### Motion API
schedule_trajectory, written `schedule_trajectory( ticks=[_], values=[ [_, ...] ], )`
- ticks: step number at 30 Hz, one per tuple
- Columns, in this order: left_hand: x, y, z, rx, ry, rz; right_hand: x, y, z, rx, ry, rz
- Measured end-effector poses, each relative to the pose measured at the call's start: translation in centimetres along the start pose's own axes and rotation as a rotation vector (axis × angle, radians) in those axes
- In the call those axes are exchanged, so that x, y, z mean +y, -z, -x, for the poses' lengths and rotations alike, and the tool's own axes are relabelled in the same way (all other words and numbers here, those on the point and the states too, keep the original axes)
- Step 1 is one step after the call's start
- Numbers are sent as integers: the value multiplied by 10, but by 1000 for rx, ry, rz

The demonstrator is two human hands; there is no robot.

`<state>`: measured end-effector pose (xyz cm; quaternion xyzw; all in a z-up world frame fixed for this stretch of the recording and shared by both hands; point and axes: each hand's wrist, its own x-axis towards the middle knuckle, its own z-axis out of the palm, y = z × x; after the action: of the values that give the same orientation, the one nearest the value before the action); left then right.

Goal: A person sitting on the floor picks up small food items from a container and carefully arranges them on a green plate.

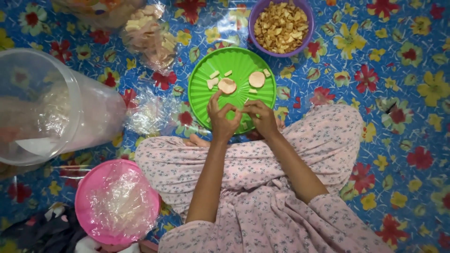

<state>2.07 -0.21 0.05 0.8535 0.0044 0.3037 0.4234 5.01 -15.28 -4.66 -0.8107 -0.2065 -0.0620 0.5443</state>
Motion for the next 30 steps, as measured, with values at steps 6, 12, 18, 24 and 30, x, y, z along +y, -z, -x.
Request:
schedule_trajectory(
  ticks=[6,12,18,24,30],
  values=[
    [-30,-18,19,-98,179,113,-1,0,5,-55,-237,-204],
    [-28,-8,22,-179,650,257,-38,19,2,-22,-552,-410],
    [-5,12,12,-43,788,556,-32,17,5,30,-665,-357],
    [-10,9,15,5,708,435,-47,21,0,118,-720,-477],
    [-18,0,17,-30,615,527,-125,42,-11,27,-794,-465]
  ],
)
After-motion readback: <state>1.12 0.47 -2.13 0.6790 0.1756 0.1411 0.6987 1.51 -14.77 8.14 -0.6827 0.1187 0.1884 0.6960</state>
